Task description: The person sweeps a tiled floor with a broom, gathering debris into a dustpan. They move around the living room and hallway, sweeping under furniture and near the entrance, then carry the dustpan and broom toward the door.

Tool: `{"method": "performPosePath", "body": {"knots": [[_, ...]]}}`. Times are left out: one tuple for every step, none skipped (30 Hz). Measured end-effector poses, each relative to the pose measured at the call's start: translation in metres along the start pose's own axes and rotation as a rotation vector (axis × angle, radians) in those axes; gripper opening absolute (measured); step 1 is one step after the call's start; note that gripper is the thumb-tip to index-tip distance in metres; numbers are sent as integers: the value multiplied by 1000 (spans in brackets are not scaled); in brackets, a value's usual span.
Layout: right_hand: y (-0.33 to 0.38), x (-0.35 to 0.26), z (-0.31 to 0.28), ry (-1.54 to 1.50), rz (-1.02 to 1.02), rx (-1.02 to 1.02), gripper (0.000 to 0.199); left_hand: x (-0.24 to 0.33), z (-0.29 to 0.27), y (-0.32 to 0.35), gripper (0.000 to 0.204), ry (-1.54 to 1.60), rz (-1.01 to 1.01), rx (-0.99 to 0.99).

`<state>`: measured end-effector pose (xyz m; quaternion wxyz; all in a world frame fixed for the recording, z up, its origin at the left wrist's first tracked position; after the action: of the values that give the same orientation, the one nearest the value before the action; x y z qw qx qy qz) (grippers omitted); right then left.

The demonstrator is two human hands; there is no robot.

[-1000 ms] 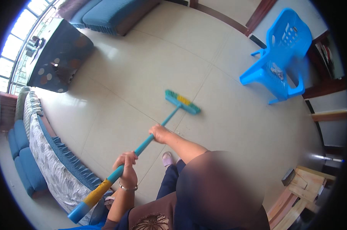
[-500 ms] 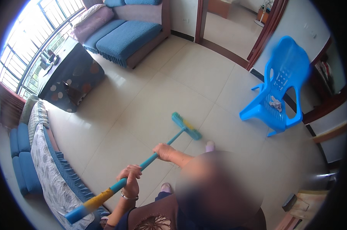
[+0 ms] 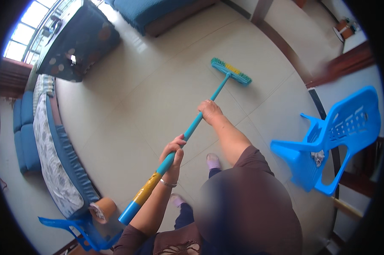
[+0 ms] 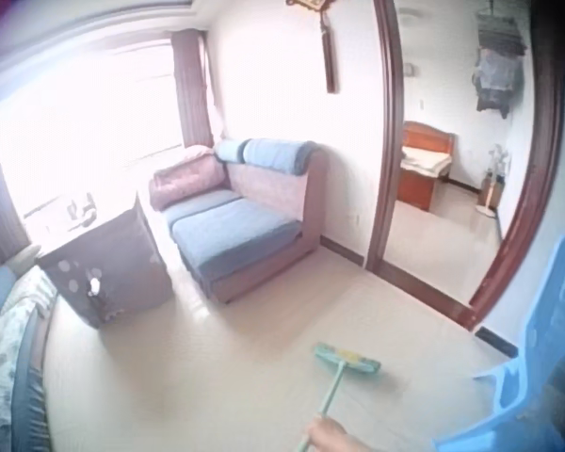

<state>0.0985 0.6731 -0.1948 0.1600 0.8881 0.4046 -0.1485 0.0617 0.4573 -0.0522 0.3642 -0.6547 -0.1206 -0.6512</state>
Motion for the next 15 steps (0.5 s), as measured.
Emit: {"method": "performPosePath", "body": {"knots": [[-3, 7, 11, -14, 50, -76, 4, -4, 5, 2, 10, 9, -12, 22], [0, 3, 23, -47, -45, -78, 5, -5, 3, 11, 9, 9, -25, 81], [2, -1, 35, -74, -142, -76, 7, -5, -1, 21, 9, 15, -30, 145], [6, -9, 42, -97, -240, -67, 9, -2, -6, 33, 9, 26, -26, 207], [14, -18, 55, -75, -278, -107, 10, 5, -15, 47, 7, 5, -36, 263], [27, -34, 69, -61, -313, -149, 12, 13, -26, 66, 7, -15, -47, 295], [42, -44, 84, -46, -353, -195, 14, 25, -31, 84, 8, -3, -69, 334], [62, -63, 95, -49, -399, -256, 14, 40, -39, 102, 8, -22, -54, 379], [82, -79, 105, -51, -438, -317, 15, 59, -42, 122, 10, -37, -87, 434], [105, -101, 109, -67, -479, -389, 12, 77, -49, 144, 13, -68, -59, 450], [130, -120, 109, -74, -533, -424, 12, 97, -51, 165, 16, -126, -67, 484], [154, -137, 106, -77, -586, -460, 13, 116, -52, 180, 20, -166, -51, 517], [171, -158, 104, -68, -613, -531, 14, 136, -53, 190, 24, -199, -57, 587], [189, -174, 100, -49, -634, -606, 14, 153, -53, 201, 27, -223, -67, 661], [210, -184, 95, -65, -650, -669, 15, 170, -50, 212, 30, -232, -66, 692]]}}
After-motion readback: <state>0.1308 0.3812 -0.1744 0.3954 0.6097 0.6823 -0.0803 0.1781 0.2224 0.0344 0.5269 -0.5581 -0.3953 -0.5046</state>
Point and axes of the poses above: each hand's wrist, its own y-axis away from the middle knuckle, its own z-axis out of the palm, x = y × z, the point moved 3 cm from there along -y, towards the middle knuckle, and after that the axes turned 14 degrees about z, right-handed, at the moved point
